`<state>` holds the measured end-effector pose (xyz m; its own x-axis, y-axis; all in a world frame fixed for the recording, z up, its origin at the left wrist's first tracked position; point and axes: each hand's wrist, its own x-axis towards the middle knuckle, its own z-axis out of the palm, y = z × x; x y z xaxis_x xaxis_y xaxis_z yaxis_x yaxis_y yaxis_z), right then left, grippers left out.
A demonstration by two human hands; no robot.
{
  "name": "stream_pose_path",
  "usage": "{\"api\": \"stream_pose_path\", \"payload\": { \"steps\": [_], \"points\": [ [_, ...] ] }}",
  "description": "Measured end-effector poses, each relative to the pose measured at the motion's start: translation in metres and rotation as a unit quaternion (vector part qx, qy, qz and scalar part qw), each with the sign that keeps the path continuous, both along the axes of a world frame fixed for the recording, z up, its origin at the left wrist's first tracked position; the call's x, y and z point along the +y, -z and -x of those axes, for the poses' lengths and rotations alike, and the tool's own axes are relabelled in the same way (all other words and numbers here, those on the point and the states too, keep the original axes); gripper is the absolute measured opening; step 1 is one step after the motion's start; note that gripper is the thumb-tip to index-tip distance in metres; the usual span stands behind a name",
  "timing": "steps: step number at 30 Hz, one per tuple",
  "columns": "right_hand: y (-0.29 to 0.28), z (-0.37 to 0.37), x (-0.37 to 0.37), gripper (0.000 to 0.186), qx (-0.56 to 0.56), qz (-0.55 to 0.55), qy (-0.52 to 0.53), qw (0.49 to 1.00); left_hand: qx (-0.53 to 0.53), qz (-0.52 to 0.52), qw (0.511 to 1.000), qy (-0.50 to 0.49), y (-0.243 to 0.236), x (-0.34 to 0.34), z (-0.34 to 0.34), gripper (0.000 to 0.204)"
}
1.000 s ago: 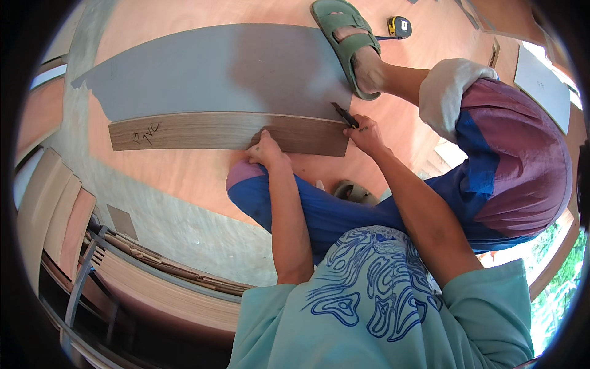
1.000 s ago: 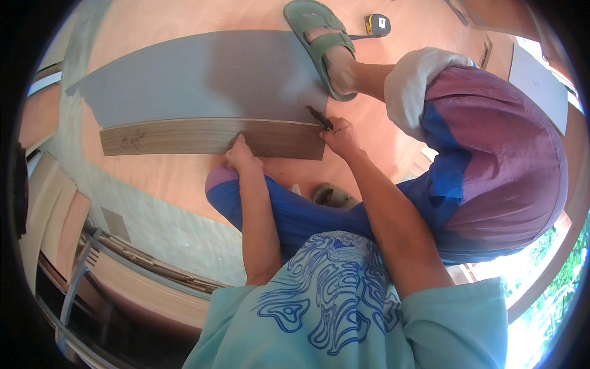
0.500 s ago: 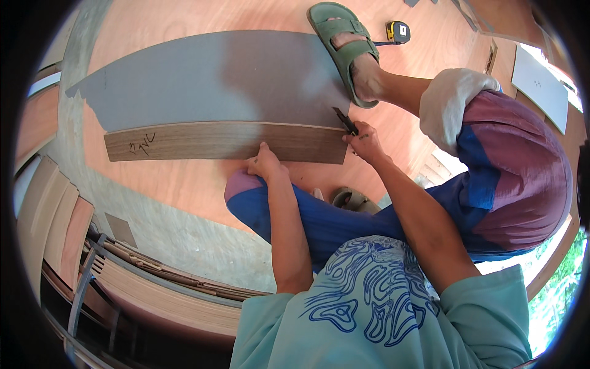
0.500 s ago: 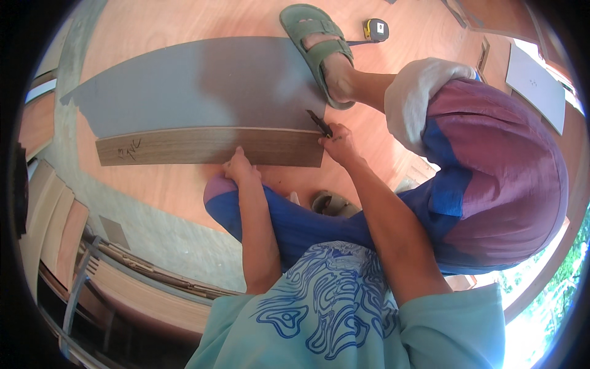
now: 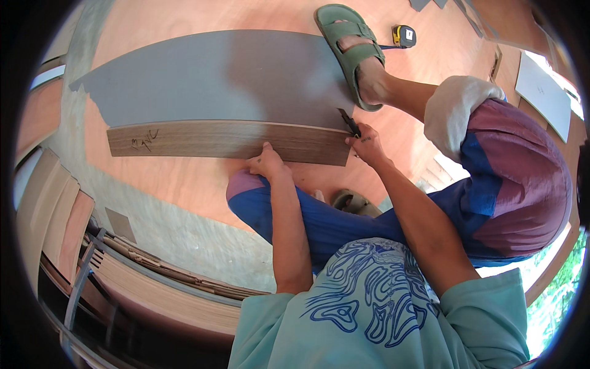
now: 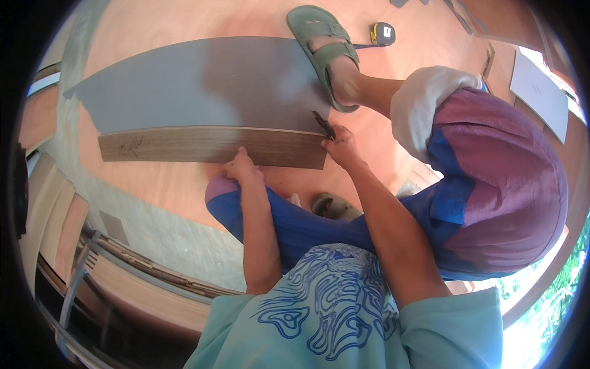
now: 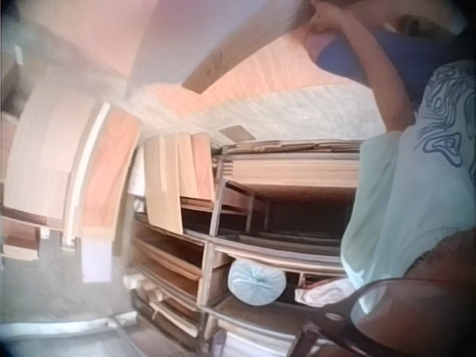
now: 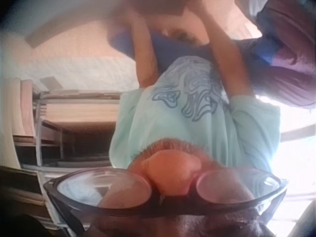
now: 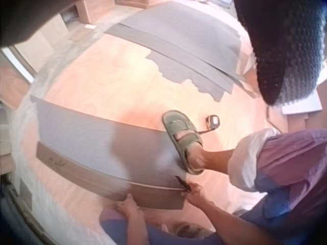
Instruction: The person kneels on the floor and uses a utility knife to cut a gray flooring sheet. They measure the sheet with a tape measure, use a wooden plank as a straightedge guide, and score the material to create a cut line.
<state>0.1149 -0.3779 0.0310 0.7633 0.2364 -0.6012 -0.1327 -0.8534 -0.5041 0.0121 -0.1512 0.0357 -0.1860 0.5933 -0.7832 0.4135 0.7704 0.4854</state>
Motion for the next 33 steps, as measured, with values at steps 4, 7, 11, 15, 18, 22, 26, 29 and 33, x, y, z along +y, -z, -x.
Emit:
{"api": "stream_pose_path", "payload": {
  "steps": [4,7,11,15,18,22,26,29,33],
  "points": [
    [0.019,0.010,-0.002,0.056,-0.043,-0.053,0.001,0.998,0.059,-0.146,0.985,0.065,0.003,0.010,0.002,0.084],
    [0.023,0.013,-0.029,0.057,-0.026,-0.041,-0.012,0.999,0.146,-0.301,0.935,0.117,-0.003,0.031,-0.008,0.100],
    [-0.046,-0.001,0.030,0.022,0.172,-0.043,0.141,0.974,0.141,-0.232,0.962,0.032,-0.012,0.134,-0.007,0.112],
    [-0.048,0.001,0.037,0.017,0.139,-0.061,0.107,0.983,0.238,-0.190,0.951,0.059,-0.003,0.196,0.001,0.125],
    [-0.043,-0.004,0.030,0.018,0.157,-0.058,0.124,0.978,0.246,-0.154,0.953,0.084,-0.002,0.192,-0.007,0.130],
    [-0.059,-0.011,0.044,0.020,0.161,-0.059,0.141,0.975,0.260,-0.141,0.951,0.090,0.000,0.159,-0.015,0.132],
    [-0.054,-0.013,0.042,0.021,0.190,-0.056,0.152,0.968,0.286,-0.147,0.943,0.085,0.001,0.156,-0.023,0.132],
    [-0.051,-0.014,0.041,0.021,0.214,-0.064,0.172,0.959,0.284,-0.176,0.939,0.080,0.010,0.156,-0.020,0.130],
    [-0.038,-0.009,0.031,0.022,0.238,-0.107,0.218,0.940,0.289,-0.216,0.930,0.066,0.015,0.153,-0.020,0.126]
  ]
}}
